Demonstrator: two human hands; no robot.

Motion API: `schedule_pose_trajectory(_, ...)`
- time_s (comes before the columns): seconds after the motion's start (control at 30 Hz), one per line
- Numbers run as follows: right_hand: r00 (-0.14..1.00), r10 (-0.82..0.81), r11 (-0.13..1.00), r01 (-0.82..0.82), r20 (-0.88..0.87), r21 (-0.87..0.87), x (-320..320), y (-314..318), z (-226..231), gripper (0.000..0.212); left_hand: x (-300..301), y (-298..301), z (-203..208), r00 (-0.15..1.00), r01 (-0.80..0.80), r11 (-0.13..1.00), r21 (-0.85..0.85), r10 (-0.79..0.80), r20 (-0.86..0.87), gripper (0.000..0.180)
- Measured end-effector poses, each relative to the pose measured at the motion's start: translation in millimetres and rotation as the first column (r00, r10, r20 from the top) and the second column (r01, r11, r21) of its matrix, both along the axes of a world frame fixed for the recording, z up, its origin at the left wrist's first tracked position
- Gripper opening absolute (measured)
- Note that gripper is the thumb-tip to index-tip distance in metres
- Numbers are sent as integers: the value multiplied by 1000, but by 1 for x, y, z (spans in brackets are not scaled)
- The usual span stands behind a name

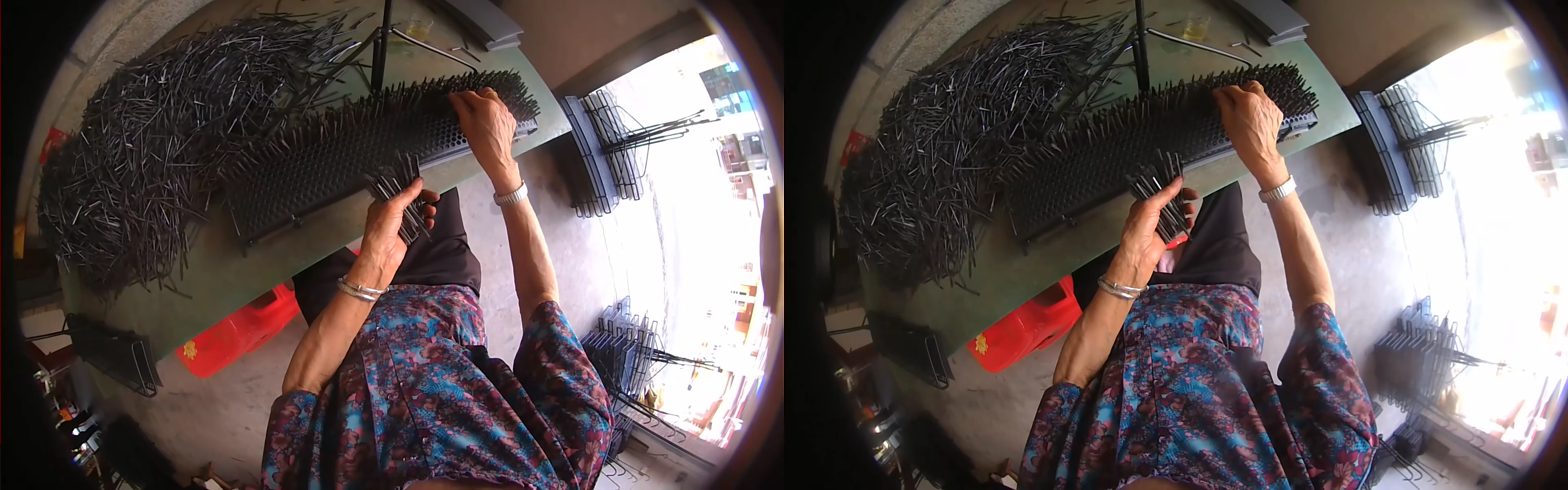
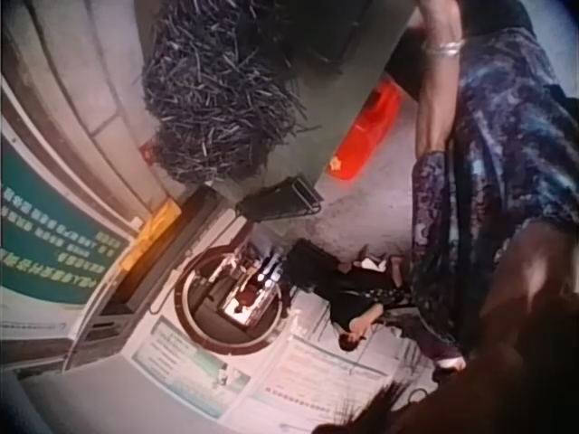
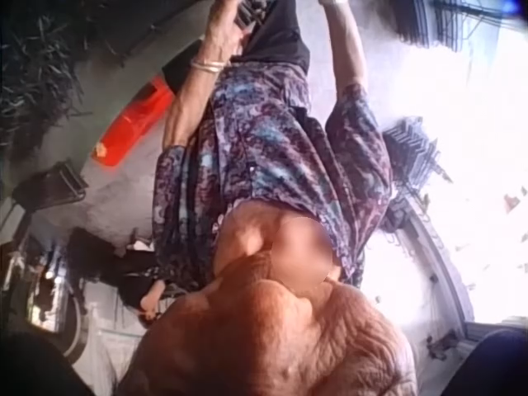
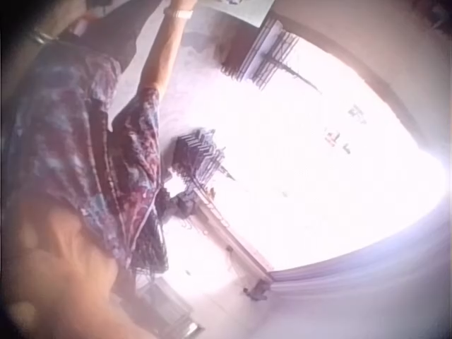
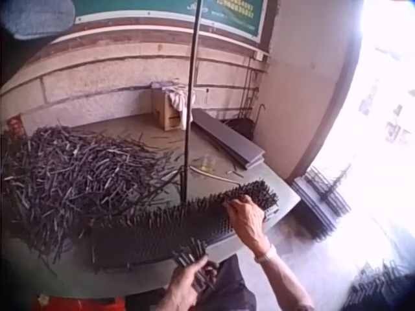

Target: Manually inserting thin metal pins into a perforated grid plate.

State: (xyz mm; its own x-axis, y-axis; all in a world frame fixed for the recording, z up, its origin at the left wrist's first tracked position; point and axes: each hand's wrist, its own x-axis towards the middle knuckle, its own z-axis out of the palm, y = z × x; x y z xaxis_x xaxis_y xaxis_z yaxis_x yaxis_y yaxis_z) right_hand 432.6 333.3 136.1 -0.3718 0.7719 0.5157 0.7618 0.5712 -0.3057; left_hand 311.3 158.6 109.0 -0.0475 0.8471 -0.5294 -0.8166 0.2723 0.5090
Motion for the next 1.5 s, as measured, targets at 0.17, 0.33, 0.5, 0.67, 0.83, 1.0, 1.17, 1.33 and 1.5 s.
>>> schedule_pose_trajectory(0.17, 1000, 22, 1000, -22, -4, 13, -2, -6, -1, 16, 0, -1, -1, 1000, 4, 1000, 3, -4, 18, 15)
schedule_pose_trajectory(0.33, 1000, 24, 998, -23, -10, 63, -5, 1, -6, 16, 1, -1, -1, 1000, 25, 1000, 4, -25, 15, 14)
schedule_pose_trajectory(0.5, 996, 26, 999, -23, -88, 40, -7, -4, -3, 13, 1, -1, 0, 999, 14, 1000, 26, -15, 37, 14)
schedule_pose_trajectory(0.67, 995, -6, 998, 12, -95, 62, -8, -3, -7, 12, 2, -2, 1, 999, 16, 1000, 19, -17, 37, 14)
schedule_pose_trajectory(0.83, 1000, -13, 993, 15, -23, 117, -13, 1, -15, 13, 3, -1, 1, 1000, -9, 1000, -2, 9, 17, 17)
schedule_pose_trajectory(1.0, 998, 9, 989, 0, -62, 151, -11, 1, -19, 15, 2, -1, 2, 1000, -10, 1000, 4, 10, 10, 17)
schedule_pose_trajectory(1.17, 1000, 6, 989, -3, -23, 145, -14, -1, -13, 17, 0, 0, 3, 1000, -9, 1000, -14, 9, 22, 18)
schedule_pose_trajectory(1.33, 999, -23, 988, 28, -36, 151, -10, -3, -10, 16, 2, 1, 3, 1000, -5, 1000, 11, 5, 14, 17)
schedule_pose_trajectory(1.5, 994, -82, 994, 77, 68, 77, -5, -3, -6, 27, 4, 1, 6, 1000, -5, 1000, -1, 5, -2, 19)
